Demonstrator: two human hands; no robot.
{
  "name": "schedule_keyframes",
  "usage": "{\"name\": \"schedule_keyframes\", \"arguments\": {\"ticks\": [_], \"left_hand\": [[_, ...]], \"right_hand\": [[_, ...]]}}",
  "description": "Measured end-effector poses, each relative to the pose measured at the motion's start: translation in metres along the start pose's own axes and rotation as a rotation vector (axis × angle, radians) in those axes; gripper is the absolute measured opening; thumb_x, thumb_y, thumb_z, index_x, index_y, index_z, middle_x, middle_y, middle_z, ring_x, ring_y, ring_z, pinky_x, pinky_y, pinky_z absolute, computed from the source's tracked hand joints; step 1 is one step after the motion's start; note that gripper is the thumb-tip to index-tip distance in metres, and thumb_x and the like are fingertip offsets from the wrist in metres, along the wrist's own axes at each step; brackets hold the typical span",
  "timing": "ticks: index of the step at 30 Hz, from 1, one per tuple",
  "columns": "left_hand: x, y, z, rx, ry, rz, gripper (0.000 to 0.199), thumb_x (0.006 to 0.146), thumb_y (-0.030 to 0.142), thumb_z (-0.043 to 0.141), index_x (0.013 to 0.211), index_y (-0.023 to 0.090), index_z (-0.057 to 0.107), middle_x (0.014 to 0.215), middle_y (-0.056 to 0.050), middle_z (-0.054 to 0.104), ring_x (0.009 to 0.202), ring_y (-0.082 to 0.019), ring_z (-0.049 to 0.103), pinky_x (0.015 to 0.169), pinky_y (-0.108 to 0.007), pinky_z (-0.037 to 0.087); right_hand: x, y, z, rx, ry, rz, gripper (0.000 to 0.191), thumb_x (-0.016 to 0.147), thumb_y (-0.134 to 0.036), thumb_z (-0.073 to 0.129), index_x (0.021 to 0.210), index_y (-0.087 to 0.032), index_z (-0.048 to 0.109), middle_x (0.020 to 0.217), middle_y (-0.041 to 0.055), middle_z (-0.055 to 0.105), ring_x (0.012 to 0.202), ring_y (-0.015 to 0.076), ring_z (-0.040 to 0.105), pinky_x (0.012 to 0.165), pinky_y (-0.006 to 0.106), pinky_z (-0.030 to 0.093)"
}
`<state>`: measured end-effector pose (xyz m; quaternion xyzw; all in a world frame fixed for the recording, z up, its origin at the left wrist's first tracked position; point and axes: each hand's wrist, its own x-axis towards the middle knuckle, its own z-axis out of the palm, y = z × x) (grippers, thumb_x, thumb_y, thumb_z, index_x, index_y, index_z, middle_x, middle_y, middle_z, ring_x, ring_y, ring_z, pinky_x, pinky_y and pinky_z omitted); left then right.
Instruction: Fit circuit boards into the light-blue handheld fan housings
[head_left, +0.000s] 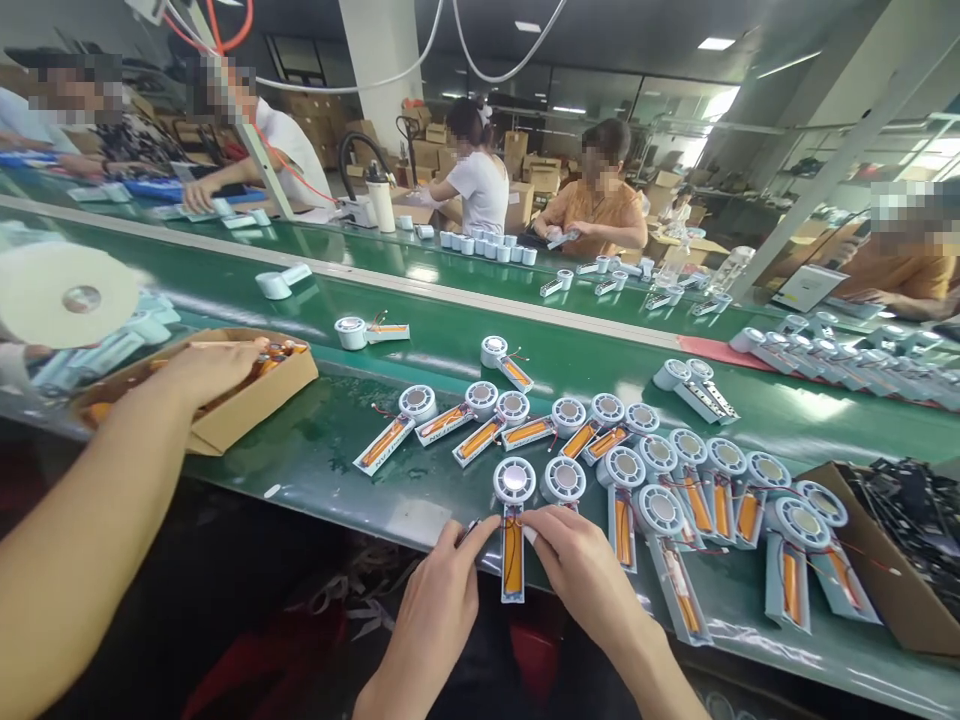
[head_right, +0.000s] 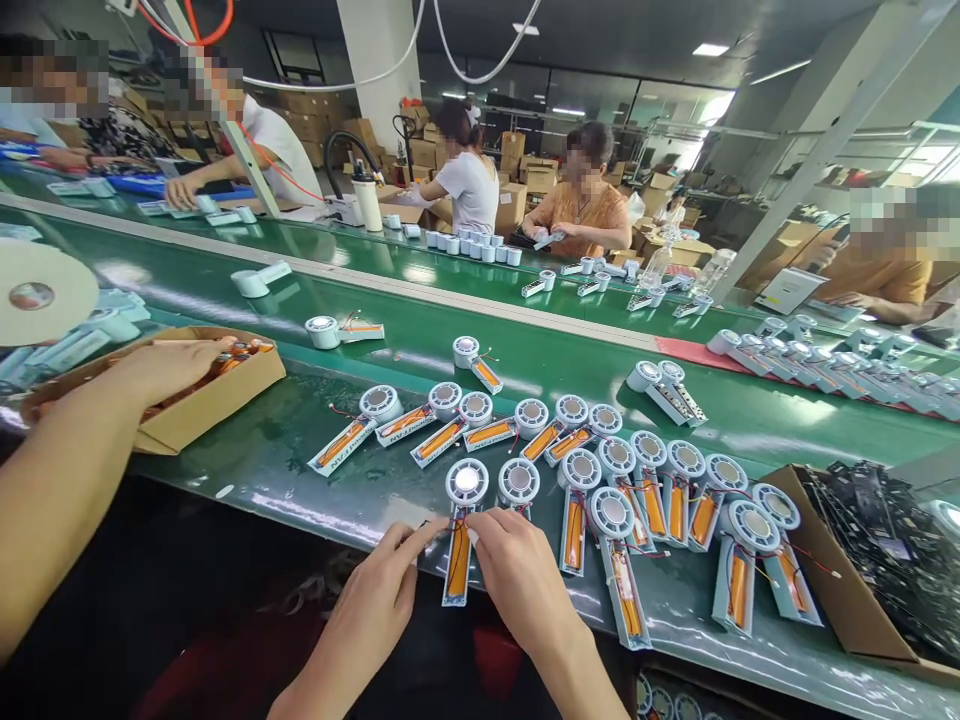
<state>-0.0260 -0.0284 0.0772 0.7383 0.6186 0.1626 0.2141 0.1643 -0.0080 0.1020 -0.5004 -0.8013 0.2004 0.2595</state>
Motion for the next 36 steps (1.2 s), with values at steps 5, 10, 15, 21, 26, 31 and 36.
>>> {"name": "schedule_keyframes", "arguments": {"ticks": [5, 10, 15, 21, 26, 31, 36], "left_hand": [[-0.004, 0.004, 0.003, 0.210, 0.009, 0.022, 0.070, 0.087, -0.004, 0.031, 0.138, 0.034, 0.060, 0.101, -0.008, 0.061, 0.085, -0.022, 0.072, 0.072, -0.028, 0.057], [-0.001, 0.006, 0.000, 0.151, 0.007, 0.048, 0.069, 0.084, -0.006, 0.032, 0.133, 0.032, 0.063, 0.098, -0.007, 0.059, 0.086, -0.022, 0.071, 0.073, -0.028, 0.057], [-0.001, 0.006, -0.007, -0.027, 0.032, 0.060, 0.063, 0.085, -0.003, 0.030, 0.128, 0.026, 0.065, 0.095, -0.006, 0.061, 0.077, -0.017, 0.070, 0.071, -0.023, 0.057], [-0.001, 0.008, -0.004, -0.195, 0.130, 0.079, 0.056, 0.085, 0.003, 0.031, 0.118, 0.023, 0.071, 0.086, -0.007, 0.064, 0.072, -0.016, 0.070, 0.071, -0.021, 0.057], [0.001, 0.004, 0.001, -0.334, 0.171, 0.038, 0.056, 0.088, 0.011, 0.033, 0.134, 0.026, 0.062, 0.105, -0.010, 0.073, 0.093, -0.020, 0.074, 0.083, -0.030, 0.059], [0.000, 0.001, 0.003, -0.450, 0.203, -0.133, 0.047, 0.093, 0.027, 0.041, 0.139, 0.023, 0.051, 0.114, -0.011, 0.076, 0.100, -0.026, 0.075, 0.082, -0.037, 0.060], [0.001, 0.006, 0.001, -0.640, 0.169, -0.141, 0.030, 0.092, 0.030, 0.045, 0.116, 0.023, 0.063, 0.108, -0.010, 0.078, 0.086, -0.025, 0.077, 0.072, -0.035, 0.062]], "right_hand": [[0.014, -0.004, 0.005, 0.164, 0.166, 0.036, 0.022, 0.098, -0.017, 0.051, 0.104, -0.021, 0.072, 0.094, 0.0058, 0.075, 0.084, 0.0204, 0.071, 0.076, 0.029, 0.054], [0.023, -0.007, 0.025, 0.358, 0.215, 0.031, 0.030, 0.093, -0.016, 0.053, 0.119, -0.021, 0.066, 0.094, 0.0049, 0.076, 0.082, 0.0179, 0.072, 0.077, 0.028, 0.056], [0.025, -0.002, 0.041, 0.680, 0.201, 0.262, 0.014, 0.085, -0.027, 0.068, 0.096, -0.019, 0.066, 0.078, 0.0018, 0.073, 0.066, 0.0160, 0.068, 0.060, 0.024, 0.055], [0.022, 0.001, 0.039, 0.652, 0.156, 0.256, 0.019, 0.089, -0.032, 0.065, 0.095, -0.019, 0.076, 0.084, 0.0051, 0.077, 0.074, 0.0197, 0.071, 0.069, 0.030, 0.057], [0.020, 0.000, 0.029, 0.583, 0.144, 0.191, 0.020, 0.090, -0.025, 0.059, 0.099, -0.021, 0.076, 0.091, 0.0044, 0.076, 0.082, 0.0198, 0.070, 0.076, 0.031, 0.056], [0.020, -0.008, 0.023, 0.458, 0.167, 0.146, 0.018, 0.086, -0.014, 0.057, 0.090, -0.021, 0.073, 0.083, 0.0025, 0.070, 0.075, 0.0175, 0.063, 0.071, 0.028, 0.050], [0.020, -0.011, 0.026, 0.262, 0.160, 0.042, 0.024, 0.091, -0.010, 0.054, 0.097, -0.023, 0.074, 0.097, 0.0051, 0.069, 0.092, 0.0199, 0.065, 0.081, 0.030, 0.052]]}}
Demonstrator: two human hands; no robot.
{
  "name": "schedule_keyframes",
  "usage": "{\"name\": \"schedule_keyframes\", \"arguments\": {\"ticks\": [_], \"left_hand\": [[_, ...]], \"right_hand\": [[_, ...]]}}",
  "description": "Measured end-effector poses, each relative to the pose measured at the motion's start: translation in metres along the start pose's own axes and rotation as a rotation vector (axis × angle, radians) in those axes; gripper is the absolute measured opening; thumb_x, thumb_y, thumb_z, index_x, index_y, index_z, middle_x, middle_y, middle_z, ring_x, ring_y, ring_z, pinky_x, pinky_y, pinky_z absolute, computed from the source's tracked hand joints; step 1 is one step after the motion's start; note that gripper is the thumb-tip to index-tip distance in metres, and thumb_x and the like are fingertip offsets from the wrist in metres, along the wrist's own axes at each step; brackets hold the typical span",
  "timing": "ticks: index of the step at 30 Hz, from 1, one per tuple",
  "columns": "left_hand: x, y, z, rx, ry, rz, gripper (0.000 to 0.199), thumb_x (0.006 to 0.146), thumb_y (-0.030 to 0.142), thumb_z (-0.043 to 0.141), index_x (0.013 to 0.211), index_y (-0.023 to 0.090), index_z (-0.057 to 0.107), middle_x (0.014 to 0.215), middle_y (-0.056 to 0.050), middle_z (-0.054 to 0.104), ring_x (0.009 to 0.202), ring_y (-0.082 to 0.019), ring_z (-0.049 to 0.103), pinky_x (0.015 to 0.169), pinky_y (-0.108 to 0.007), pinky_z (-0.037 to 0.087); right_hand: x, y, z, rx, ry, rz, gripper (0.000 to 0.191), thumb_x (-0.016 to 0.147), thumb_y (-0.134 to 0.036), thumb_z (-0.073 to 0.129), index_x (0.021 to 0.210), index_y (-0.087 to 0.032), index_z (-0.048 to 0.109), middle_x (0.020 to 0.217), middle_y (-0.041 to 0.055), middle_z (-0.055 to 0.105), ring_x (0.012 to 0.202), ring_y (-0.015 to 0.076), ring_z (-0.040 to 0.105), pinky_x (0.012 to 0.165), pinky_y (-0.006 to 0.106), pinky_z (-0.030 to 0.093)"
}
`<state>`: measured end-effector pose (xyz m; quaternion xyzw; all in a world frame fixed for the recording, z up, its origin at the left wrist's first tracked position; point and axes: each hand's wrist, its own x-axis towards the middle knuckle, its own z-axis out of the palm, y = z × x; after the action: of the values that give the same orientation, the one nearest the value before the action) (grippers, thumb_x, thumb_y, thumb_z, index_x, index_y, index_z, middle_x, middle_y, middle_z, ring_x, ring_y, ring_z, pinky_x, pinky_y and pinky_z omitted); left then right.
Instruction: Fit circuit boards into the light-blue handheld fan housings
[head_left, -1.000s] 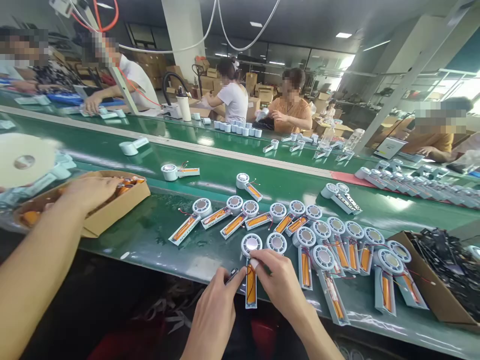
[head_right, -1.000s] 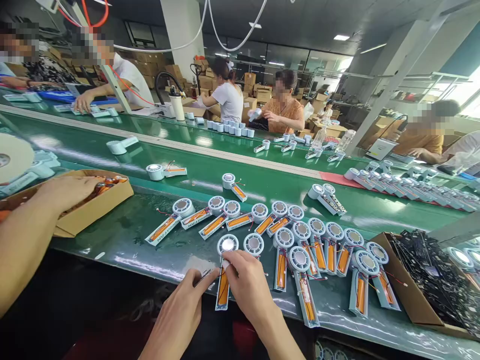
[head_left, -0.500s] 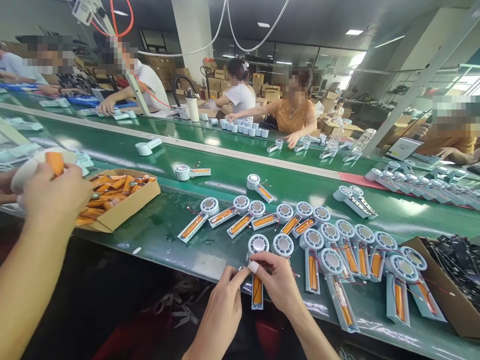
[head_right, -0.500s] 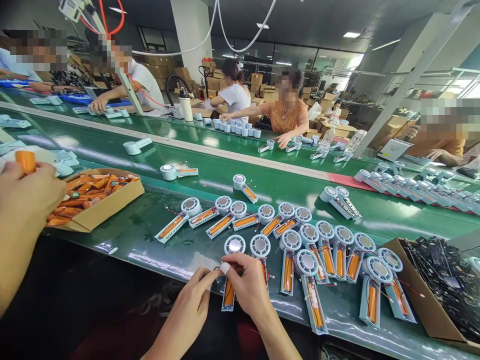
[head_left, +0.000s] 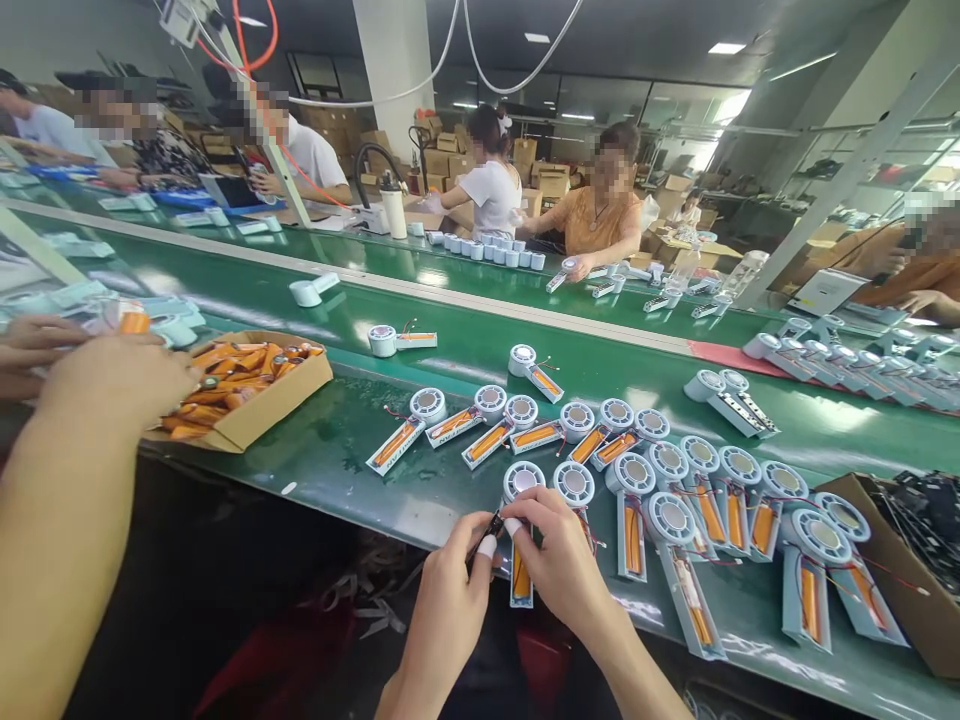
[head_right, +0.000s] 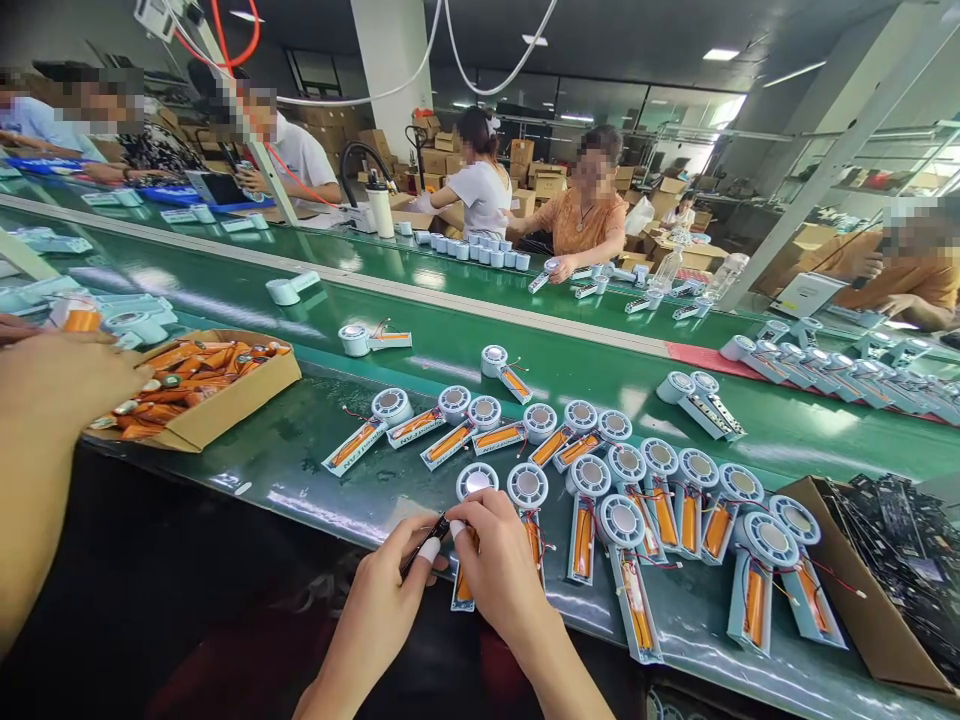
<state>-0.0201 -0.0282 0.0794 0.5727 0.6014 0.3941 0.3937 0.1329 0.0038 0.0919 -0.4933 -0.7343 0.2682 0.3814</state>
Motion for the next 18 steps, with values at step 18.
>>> {"name": "schedule_keyframes", "arguments": {"ticks": [18], "left_hand": [[-0.003, -0.001, 0.015, -0.030, 0.198, 0.099, 0.033, 0.089, 0.031, 0.050, 0.108, 0.017, 0.073, 0.114, -0.013, 0.076, 0.104, -0.029, 0.073, 0.090, -0.043, 0.060]], "right_hand": [[-0.001, 0.000, 0.004, -0.020, 0.028, 0.088, 0.023, 0.092, -0.008, 0.054, 0.092, -0.021, 0.073, 0.088, 0.0045, 0.068, 0.083, 0.0193, 0.067, 0.074, 0.028, 0.052]]}}
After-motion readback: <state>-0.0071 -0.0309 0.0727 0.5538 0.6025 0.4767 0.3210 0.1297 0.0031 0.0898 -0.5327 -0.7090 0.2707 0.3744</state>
